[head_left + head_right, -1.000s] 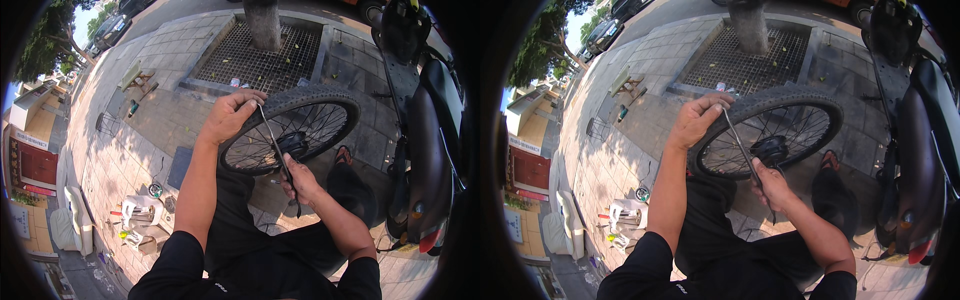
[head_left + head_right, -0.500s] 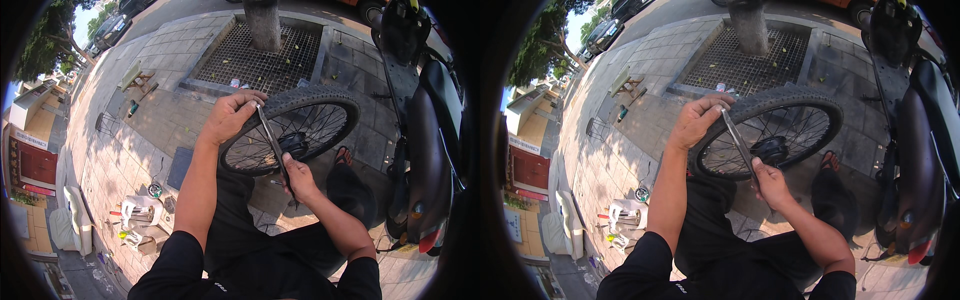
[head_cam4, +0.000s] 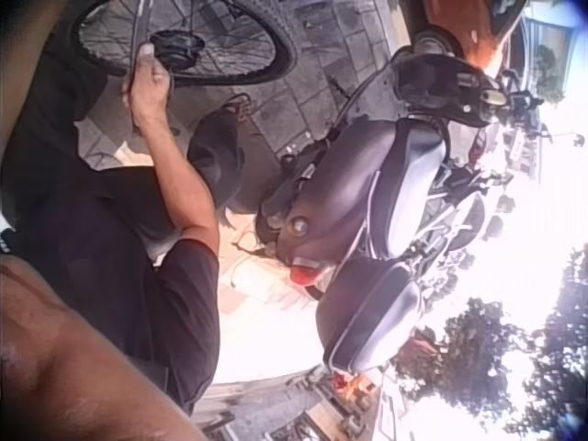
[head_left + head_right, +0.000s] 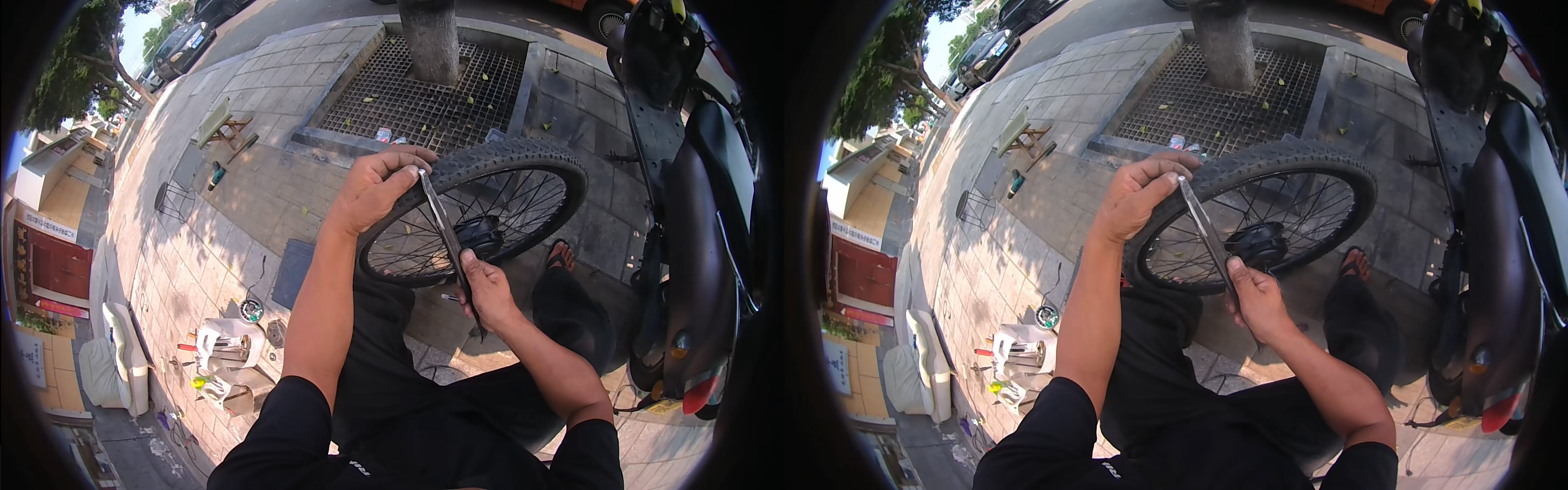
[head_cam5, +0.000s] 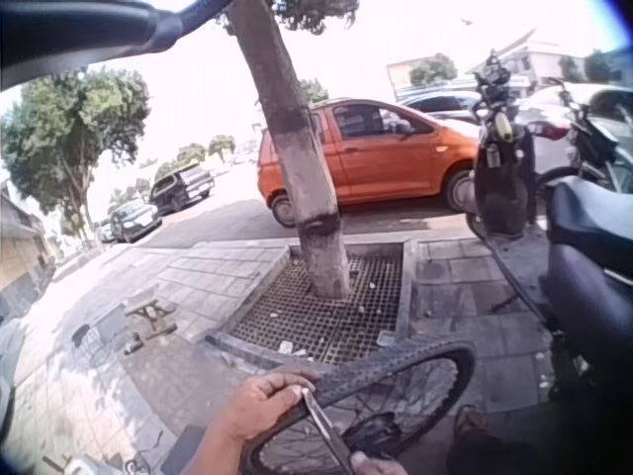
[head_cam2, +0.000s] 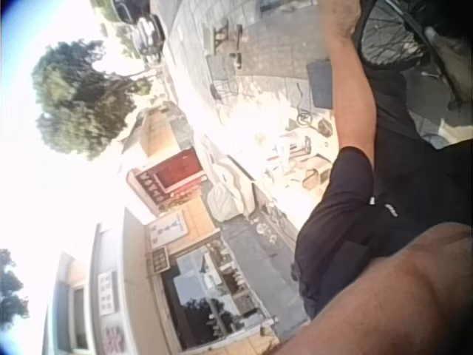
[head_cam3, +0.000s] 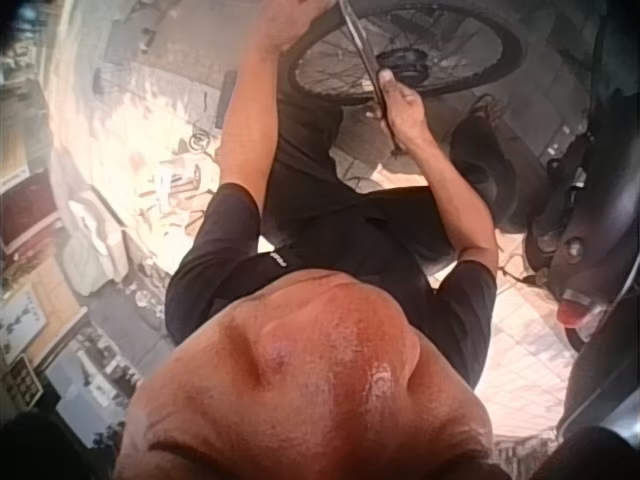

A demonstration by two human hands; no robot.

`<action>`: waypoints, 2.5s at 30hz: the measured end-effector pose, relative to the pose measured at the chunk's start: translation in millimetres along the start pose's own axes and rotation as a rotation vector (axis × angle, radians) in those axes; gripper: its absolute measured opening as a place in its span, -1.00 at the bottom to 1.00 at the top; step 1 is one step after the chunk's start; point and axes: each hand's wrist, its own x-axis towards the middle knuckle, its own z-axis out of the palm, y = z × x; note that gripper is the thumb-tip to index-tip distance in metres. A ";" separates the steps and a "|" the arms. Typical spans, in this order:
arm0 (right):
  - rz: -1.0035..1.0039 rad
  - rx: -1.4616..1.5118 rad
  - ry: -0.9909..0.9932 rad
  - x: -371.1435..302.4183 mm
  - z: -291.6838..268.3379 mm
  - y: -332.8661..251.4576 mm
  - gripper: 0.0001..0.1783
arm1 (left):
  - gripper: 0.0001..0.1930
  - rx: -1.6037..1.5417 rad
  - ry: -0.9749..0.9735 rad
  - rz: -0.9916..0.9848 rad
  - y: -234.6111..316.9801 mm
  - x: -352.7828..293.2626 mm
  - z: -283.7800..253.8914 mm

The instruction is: The person removes a bicycle tire from the rim using tire levers, then reattaches the tire to the rim by hand and with the levers. The person works on the tire while seated on a low stool on a paved outdoor area.

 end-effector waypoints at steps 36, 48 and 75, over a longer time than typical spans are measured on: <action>0.343 0.339 -0.380 3.9 -13.9 -10.8 -0.28 | -0.81 -0.043 0.024 -0.067 3.9 -1.6 7.3; 0.028 -0.001 -0.215 -8.4 -10.0 -20.7 -0.30 | -0.85 0.099 0.119 -0.011 2.4 0.7 13.0; 0.140 0.128 -0.351 -3.3 -17.3 -21.4 -0.45 | -0.79 0.101 0.079 0.072 2.2 0.3 10.4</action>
